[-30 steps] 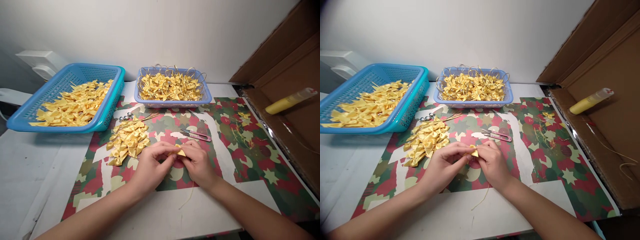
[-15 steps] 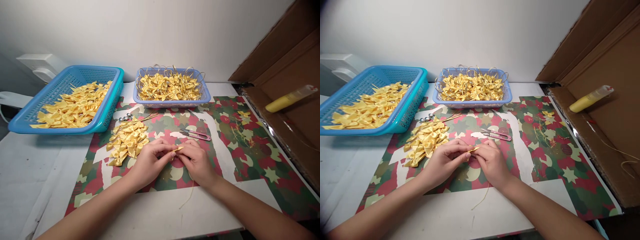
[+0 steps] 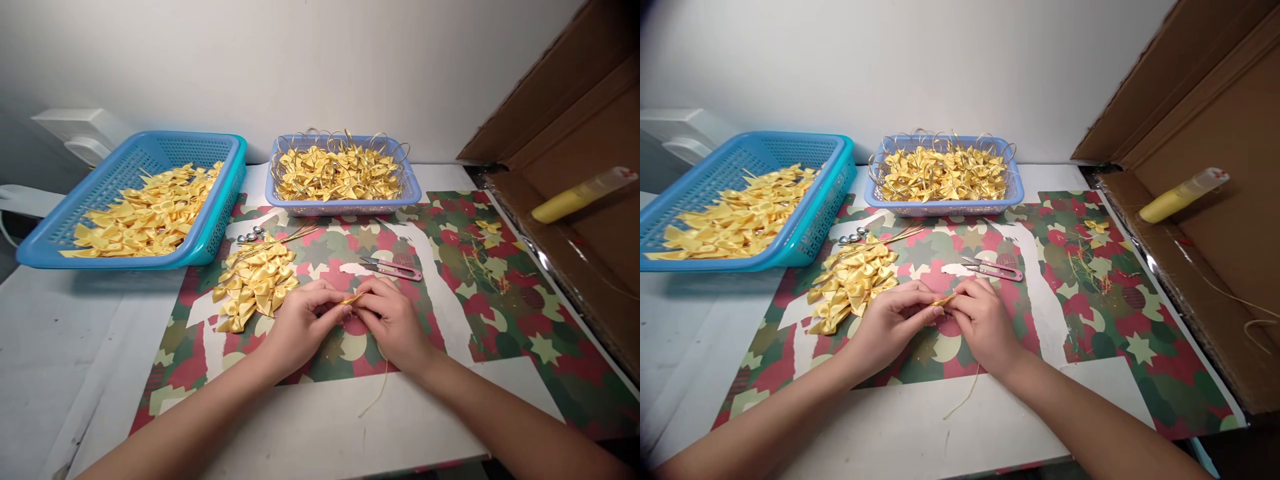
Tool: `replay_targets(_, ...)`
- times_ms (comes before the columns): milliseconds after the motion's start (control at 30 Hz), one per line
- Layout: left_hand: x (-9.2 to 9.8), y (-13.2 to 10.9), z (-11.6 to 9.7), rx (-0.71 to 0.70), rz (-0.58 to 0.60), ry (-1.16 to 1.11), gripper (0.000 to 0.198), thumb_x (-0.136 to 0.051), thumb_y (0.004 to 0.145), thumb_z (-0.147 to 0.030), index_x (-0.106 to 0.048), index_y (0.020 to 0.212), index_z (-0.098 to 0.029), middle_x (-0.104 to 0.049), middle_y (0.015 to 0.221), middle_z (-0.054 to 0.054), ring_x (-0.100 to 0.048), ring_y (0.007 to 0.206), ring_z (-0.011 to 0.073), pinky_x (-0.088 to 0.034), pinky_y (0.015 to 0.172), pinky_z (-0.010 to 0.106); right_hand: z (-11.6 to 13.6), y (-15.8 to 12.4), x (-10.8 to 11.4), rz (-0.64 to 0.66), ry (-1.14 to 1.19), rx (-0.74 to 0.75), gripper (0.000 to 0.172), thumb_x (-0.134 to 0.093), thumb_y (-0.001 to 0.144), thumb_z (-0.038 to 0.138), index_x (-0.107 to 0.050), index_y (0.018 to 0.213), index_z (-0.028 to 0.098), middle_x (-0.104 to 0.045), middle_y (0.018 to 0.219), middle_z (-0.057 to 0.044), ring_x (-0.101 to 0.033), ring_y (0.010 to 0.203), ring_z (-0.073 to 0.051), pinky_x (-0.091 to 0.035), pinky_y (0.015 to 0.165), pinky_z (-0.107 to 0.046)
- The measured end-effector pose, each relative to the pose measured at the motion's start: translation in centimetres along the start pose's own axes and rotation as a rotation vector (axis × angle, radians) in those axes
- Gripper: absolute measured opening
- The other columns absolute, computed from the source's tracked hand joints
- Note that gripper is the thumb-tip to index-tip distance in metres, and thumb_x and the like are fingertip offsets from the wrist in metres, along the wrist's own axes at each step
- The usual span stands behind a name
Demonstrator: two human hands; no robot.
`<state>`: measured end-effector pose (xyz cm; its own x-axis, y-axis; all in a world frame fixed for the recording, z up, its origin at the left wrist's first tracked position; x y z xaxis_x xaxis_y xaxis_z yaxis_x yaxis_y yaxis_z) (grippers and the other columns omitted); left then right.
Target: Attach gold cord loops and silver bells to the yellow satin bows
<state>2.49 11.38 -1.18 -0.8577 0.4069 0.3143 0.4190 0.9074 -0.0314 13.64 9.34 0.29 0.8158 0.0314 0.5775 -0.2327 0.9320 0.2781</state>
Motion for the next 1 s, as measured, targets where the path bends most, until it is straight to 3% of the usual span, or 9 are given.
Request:
replay_targets(533,-0.2,0.0,-0.3,-0.055,-0.052,0.132,0.016,-0.063,0.086,-0.018,-0.076,0.095,-0.019,-0.068,0.078,0.004,-0.062,0.071,0.0151,-0.049,0.064,0.025,0.0,0.0,0.1,-0.02,-0.034,0.025,0.023,-0.057,0.087,0.004,-0.069,0.075,0.02,-0.064,0.077,-0.003,-0.054,0.076,-0.018,-0.045,0.065,-0.03)
replay_targets(667,0.1,-0.3,-0.1,-0.044,-0.093,0.029,0.024,-0.067,0.082,-0.02,-0.073,0.105,-0.017,-0.072,0.086,0.005,-0.066,0.074,0.0154,-0.053,0.064,0.024,0.2,0.1,0.3,-0.034,-0.003,0.025,0.023,-0.057,0.086,0.002,-0.069,0.077,0.02,-0.065,0.077,-0.003,-0.055,0.077,-0.018,-0.046,0.066,-0.03)
replay_targets(800,0.4,-0.3,0.1,-0.031,-0.112,-0.096,0.02,-0.067,0.084,-0.023,-0.074,0.101,-0.018,-0.075,0.094,0.006,-0.069,0.084,0.0164,-0.056,0.073,0.024,0.6,0.1,0.5,-0.04,0.015,0.043,0.02,-0.058,0.087,0.006,-0.068,0.077,0.021,-0.067,0.075,-0.002,-0.056,0.076,-0.018,-0.048,0.068,-0.031)
replay_targets(867,0.6,-0.4,0.5,-0.01,-0.132,-0.173,0.019,-0.068,0.083,-0.024,-0.074,0.1,-0.018,-0.075,0.095,0.005,-0.07,0.084,0.0157,-0.057,0.073,0.023,1.0,0.1,1.4,-0.095,0.008,0.067,0.016,-0.06,0.086,0.008,-0.068,0.08,0.021,-0.068,0.08,-0.002,-0.059,0.08,-0.019,-0.05,0.072,-0.033)
replay_targets(1000,0.4,-0.6,1.0,0.029,-0.148,-0.254,0.02,-0.07,0.081,-0.023,-0.073,0.1,-0.017,-0.075,0.089,0.005,-0.07,0.074,0.0143,-0.058,0.066,0.022,2.7,-0.5,4.8,-0.342,-0.092,0.186,0.017,-0.063,0.082,0.008,-0.066,0.091,0.022,-0.068,0.085,-0.004,-0.061,0.084,-0.021,-0.048,0.077,-0.038)
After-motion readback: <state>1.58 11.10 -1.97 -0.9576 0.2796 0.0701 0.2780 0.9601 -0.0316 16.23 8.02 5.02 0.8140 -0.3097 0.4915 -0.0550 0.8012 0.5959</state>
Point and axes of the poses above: each hand's wrist, its own y-axis towards the middle knuckle, its own x-axis out of the back of the hand, z = x × y, the point moved 10 cm from there along y, towards the middle knuckle
